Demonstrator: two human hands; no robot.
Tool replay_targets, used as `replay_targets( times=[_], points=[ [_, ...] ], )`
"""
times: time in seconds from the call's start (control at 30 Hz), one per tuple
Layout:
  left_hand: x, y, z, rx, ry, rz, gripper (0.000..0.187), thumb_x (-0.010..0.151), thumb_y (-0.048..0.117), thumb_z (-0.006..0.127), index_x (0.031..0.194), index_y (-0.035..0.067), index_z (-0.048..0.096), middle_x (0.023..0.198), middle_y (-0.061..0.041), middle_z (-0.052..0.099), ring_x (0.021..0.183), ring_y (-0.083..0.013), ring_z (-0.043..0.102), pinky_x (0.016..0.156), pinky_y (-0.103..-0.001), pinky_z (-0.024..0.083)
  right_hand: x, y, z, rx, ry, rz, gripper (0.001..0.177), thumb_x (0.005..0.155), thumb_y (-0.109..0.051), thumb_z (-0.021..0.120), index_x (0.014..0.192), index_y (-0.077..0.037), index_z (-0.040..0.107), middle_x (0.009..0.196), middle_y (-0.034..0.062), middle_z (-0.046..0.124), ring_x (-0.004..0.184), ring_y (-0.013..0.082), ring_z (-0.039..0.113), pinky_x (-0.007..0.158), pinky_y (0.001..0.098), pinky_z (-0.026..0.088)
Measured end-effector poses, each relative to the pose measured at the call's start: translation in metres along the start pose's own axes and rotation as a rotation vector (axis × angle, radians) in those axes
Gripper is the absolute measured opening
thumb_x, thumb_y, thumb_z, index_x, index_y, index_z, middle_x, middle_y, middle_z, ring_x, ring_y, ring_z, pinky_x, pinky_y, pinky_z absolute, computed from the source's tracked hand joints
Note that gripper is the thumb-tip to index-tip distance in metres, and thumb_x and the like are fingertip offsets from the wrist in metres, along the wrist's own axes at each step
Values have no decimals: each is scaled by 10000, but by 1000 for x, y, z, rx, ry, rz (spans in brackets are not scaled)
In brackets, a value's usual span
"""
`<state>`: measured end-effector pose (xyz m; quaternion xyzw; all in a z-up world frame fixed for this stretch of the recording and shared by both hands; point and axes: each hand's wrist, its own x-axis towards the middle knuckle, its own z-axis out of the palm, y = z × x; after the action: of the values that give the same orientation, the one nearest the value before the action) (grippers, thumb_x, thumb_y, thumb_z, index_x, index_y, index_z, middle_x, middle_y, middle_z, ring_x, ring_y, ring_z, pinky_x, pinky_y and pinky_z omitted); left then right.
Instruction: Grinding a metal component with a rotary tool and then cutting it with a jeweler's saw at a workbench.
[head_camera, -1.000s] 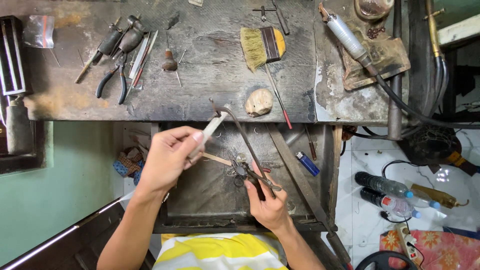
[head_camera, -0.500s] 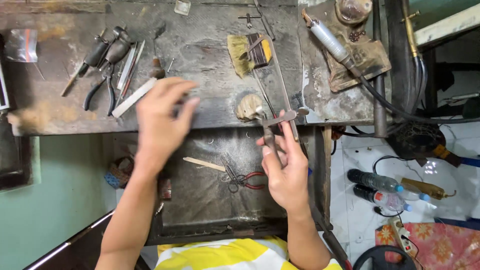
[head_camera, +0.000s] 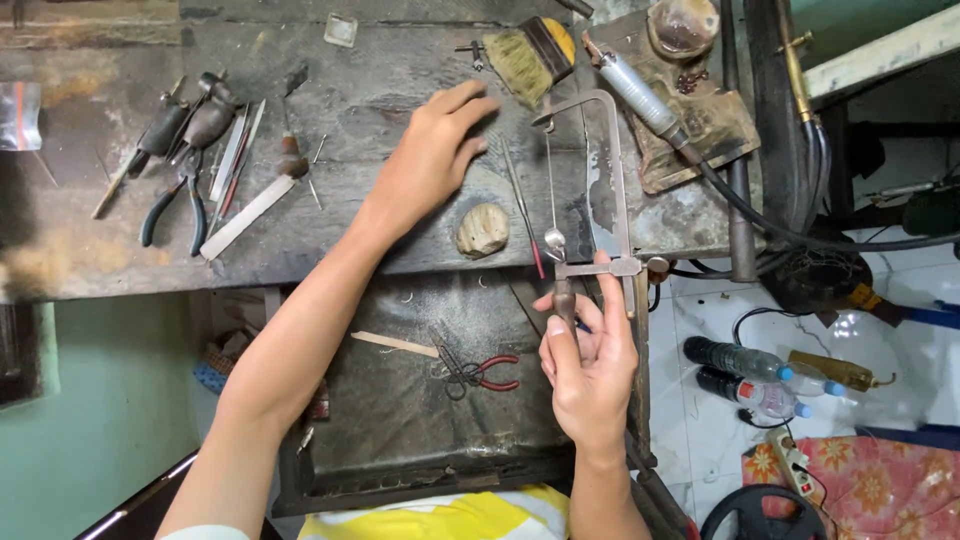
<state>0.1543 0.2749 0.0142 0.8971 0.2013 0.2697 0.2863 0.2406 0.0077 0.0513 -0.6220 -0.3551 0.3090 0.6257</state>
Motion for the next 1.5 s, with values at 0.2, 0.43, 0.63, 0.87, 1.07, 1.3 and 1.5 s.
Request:
replay_targets(
  times=[0.2, 0.43, 0.63, 0.87, 1.07, 1.3, 1.5],
  points=[
    [-38, 20, 10, -513, 112, -287, 179, 973, 11, 690, 1135, 84, 672, 1002, -109, 718, 925, -236, 756, 846, -327, 617, 16, 4, 13, 134, -105, 21, 776, 931, 101, 492, 1606, 57, 111, 1052, 260, 627, 512, 110, 510, 363, 194, 421],
    [-54, 26, 7, -937, -17, -155, 387, 1007, -33, 608, 1390, 13, 572, 1369, -239, 612, 1287, -314, 582, 1129, -464, 474, 37, 27, 34, 228, -208, 84, 783, 936, 131, 450, 1610, 33, 64, 1102, 258, 603, 526, 111, 492, 370, 204, 426],
    [-55, 8, 27, -972, 77, -254, 189, 948, -40, 693, 1129, -2, 732, 1161, -194, 730, 1128, -218, 665, 1028, -351, 553, 34, 28, 31, 166, -208, 86, 764, 932, 133, 462, 1595, 66, 87, 1110, 264, 606, 541, 101, 507, 374, 202, 439],
    [-56, 6, 33, -1050, 85, -341, 185, 936, -19, 721, 1118, -9, 691, 1165, -196, 715, 1096, -196, 689, 1005, -274, 577, 16, 22, 21, 140, -193, 126, 765, 916, 126, 480, 1589, 73, 120, 1086, 272, 615, 540, 103, 511, 365, 202, 450],
    [-56, 8, 31, -1002, 47, -302, 158, 955, -42, 685, 1110, -15, 670, 1159, -226, 701, 1129, -250, 683, 1027, -322, 573, -5, 20, 13, -36, -190, 60, 770, 877, 125, 507, 1571, 106, 172, 1087, 277, 644, 584, 140, 594, 406, 233, 508],
    [-57, 15, 25, -974, 21, -263, 148, 988, -24, 654, 1132, 4, 637, 1177, -193, 691, 1162, -215, 653, 1055, -328, 554, -15, 16, 16, -129, -202, -30, 749, 898, 146, 504, 1577, 100, 190, 1184, 270, 636, 672, 180, 632, 479, 263, 541],
    [-57, 9, 31, -991, 16, -260, 143, 992, -14, 649, 1127, 25, 624, 1161, -151, 685, 1140, -162, 651, 1057, -290, 549, -11, 4, 23, -263, -151, -137, 646, 902, 135, 508, 1520, 154, 324, 1128, 293, 639, 803, 283, 670, 640, 364, 608]
  ],
)
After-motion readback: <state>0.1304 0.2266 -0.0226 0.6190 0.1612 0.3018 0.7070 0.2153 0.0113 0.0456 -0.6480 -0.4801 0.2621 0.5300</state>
